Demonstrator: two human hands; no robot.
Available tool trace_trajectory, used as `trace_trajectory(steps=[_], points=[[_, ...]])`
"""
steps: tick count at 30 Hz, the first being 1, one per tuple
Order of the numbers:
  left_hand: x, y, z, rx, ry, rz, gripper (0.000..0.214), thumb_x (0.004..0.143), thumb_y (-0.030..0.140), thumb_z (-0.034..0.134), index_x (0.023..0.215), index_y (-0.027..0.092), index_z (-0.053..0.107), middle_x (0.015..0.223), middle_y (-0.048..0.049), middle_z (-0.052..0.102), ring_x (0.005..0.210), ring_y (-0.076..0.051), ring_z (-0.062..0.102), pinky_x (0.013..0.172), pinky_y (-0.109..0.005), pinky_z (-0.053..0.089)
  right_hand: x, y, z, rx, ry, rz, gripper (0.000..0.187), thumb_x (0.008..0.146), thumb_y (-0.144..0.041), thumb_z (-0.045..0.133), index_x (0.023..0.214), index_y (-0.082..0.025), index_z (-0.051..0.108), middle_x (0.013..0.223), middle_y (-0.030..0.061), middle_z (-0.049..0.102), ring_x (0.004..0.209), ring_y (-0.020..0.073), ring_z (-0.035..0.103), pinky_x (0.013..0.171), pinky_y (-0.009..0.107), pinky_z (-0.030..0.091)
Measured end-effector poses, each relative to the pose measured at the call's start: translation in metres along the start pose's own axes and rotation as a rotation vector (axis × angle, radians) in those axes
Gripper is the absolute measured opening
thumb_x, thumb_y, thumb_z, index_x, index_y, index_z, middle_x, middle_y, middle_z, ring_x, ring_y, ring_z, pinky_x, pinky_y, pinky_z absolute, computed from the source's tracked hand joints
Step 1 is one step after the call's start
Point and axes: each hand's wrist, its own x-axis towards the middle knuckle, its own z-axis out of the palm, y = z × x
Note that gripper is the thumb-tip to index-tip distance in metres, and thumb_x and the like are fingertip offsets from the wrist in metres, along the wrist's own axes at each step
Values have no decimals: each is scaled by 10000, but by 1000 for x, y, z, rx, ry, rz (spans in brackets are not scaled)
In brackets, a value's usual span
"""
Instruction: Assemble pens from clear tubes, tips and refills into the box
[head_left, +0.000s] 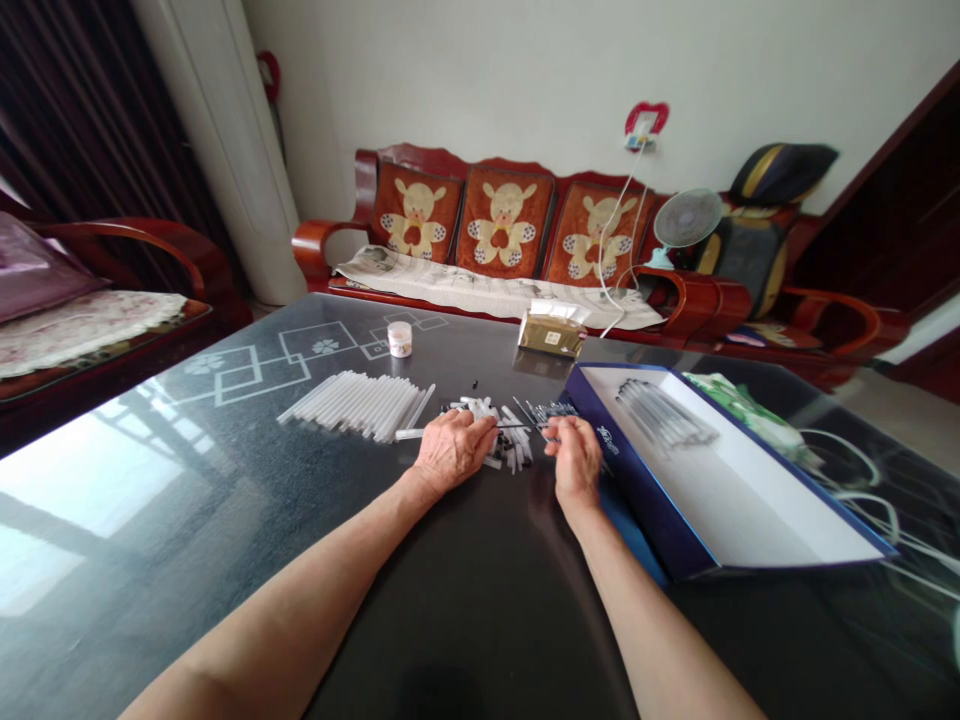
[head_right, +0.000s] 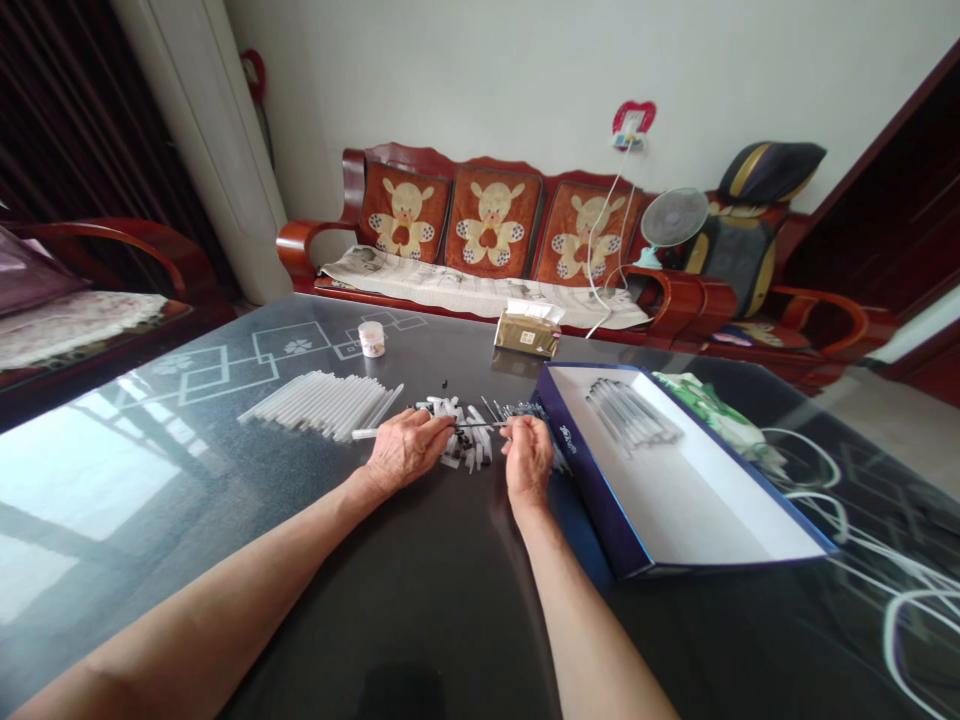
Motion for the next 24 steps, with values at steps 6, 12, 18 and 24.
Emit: trace_trajectory(steps=[6,12,18,24], points=[[0,-1,2,13,-4,15,334,954,377,392,889,228,684,719,-46,584,711,-167,538,666,-273,400,-8,-11,3,-418,54,-653,282,853,-269,482,1108,-180,564,1194,146,592,1168,255,526,988,454,408],[-2,-1,4,-17,13,91,315,948,381,402,930,232,679,743,-48,582,724,-173,535,692,-290,406,-24,-14,13,-623,-319,-805,220,900,-187,452,1014,-210,640,979,75,681,954,209,620,967,409,422],[0,-3,3,18,27,79,332,897,223,430,1176,201,608,841,-75,609,814,-212,547,766,-341,429,-7,-3,-1,-612,-192,-679,235,885,-204,453,968,-199,673,964,91,633,917,202,602,853,326,489],[4,-1,-3,-102,91,203,300,900,117,392,1077,207,617,1043,-77,672,1034,-211,575,911,-385,411,12,0,-21,-714,-59,-568,254,822,-166,462,947,-179,683,916,92,646,843,207,616,812,325,494]])
